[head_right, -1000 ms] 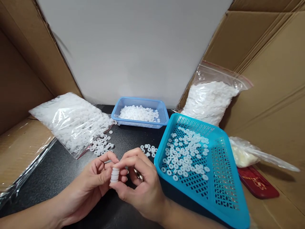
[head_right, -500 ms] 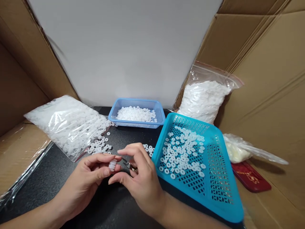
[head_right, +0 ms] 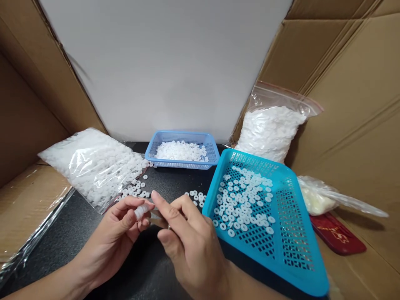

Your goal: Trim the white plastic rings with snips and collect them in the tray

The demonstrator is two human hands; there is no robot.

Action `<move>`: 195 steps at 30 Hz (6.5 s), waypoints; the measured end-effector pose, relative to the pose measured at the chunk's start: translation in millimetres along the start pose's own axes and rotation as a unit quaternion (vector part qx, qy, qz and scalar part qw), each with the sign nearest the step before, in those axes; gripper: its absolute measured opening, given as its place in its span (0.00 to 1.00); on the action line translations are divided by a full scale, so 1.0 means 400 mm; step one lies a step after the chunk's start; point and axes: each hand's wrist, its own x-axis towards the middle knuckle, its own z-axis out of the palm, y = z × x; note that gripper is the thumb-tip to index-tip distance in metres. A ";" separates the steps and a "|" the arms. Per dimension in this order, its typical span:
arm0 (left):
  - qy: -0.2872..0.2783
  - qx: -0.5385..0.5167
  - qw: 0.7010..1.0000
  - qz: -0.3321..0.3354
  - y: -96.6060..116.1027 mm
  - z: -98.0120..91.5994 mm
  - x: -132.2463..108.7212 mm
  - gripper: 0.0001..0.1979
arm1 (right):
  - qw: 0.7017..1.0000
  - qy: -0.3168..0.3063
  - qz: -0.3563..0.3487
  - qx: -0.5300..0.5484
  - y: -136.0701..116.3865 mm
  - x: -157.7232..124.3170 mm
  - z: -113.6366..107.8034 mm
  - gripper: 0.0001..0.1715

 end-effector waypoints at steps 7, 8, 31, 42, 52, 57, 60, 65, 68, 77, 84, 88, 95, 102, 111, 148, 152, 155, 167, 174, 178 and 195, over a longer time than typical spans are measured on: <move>0.010 -0.007 0.999 0.032 -0.004 0.005 -0.004 0.10 | 0.992 -0.012 -0.090 -0.092 0.007 -0.012 -0.004 0.22; 0.007 -0.004 0.999 0.036 -0.006 0.004 -0.005 0.10 | 0.990 -0.011 -0.095 -0.099 0.006 -0.011 -0.007 0.21; -0.047 0.104 0.986 0.122 -0.003 -0.008 -0.011 0.07 | 0.972 -0.017 -0.133 -0.190 -0.009 0.010 -0.035 0.17; -0.049 0.122 0.985 0.108 0.000 -0.006 -0.009 0.06 | 0.968 -0.021 -0.143 -0.206 -0.013 0.006 -0.041 0.17; -0.039 0.104 0.991 0.080 0.001 -0.009 -0.009 0.10 | 0.963 -0.032 -0.162 -0.214 -0.004 0.003 -0.047 0.17; -0.062 0.100 0.989 0.089 0.009 -0.009 -0.006 0.09 | 0.956 -0.044 -0.178 -0.228 -0.004 0.007 -0.056 0.17; -0.071 0.110 0.987 0.092 0.013 -0.011 -0.005 0.09 | 0.953 -0.044 -0.184 -0.235 -0.005 0.010 -0.060 0.17; -0.076 0.123 0.985 0.097 0.016 -0.016 -0.005 0.09 | 0.953 -0.045 -0.186 -0.233 -0.005 0.012 -0.062 0.17; -0.080 0.132 0.983 0.095 0.018 -0.014 -0.004 0.08 | 0.952 -0.048 -0.187 -0.238 -0.007 0.014 -0.065 0.17; -0.080 0.185 0.969 0.140 0.027 -0.010 -0.006 0.09 | 0.978 -0.025 -0.115 -0.174 0.002 0.004 -0.054 0.22; -0.049 0.207 0.963 0.169 0.034 -0.001 -0.016 0.17 | 0.999 0.043 0.013 -0.030 0.005 0.012 -0.043 0.18; -0.041 0.208 0.961 0.177 0.034 0.003 -0.019 0.17 | 0.999 0.043 0.024 -0.006 0.000 0.011 -0.039 0.15; -0.031 0.247 0.948 0.198 0.039 0.006 -0.023 0.12 | 0.999 0.023 0.007 0.046 -0.002 0.012 -0.041 0.16; -0.044 0.252 0.944 0.209 0.033 0.005 -0.020 0.14 | 0.993 0.036 0.067 0.086 -0.001 0.006 -0.023 0.15; -0.041 0.260 0.940 0.217 0.032 0.004 -0.021 0.15 | 0.998 0.007 0.026 0.062 0.003 0.018 -0.034 0.18; -0.164 0.017 0.973 -0.164 0.018 -0.031 0.017 0.11 | 0.937 -0.166 0.149 0.269 0.032 0.022 -0.046 0.26; -0.162 -0.003 0.981 -0.107 0.023 -0.016 0.009 0.11 | 0.972 -0.081 0.099 0.198 0.039 0.017 -0.045 0.25; -0.151 -0.005 0.986 -0.069 0.022 -0.011 0.005 0.13 | 0.993 -0.033 0.027 0.111 0.032 0.011 -0.044 0.25; -0.097 -0.003 0.995 0.009 0.019 -0.003 -0.009 0.19 | 0.974 -0.006 -0.135 -0.184 -0.001 0.002 -0.044 0.24; -0.070 -0.004 0.997 0.020 0.017 0.001 -0.013 0.19 | 0.966 -0.008 -0.149 -0.211 -0.002 0.004 -0.040 0.28; -0.059 0.005 0.998 0.032 0.016 0.005 -0.014 0.19 | 0.965 -0.015 -0.156 -0.212 0.003 -0.004 -0.040 0.32; -0.070 0.010 0.997 0.028 0.010 0.003 -0.017 0.19 | 0.959 -0.026 -0.155 -0.234 0.001 -0.008 -0.041 0.31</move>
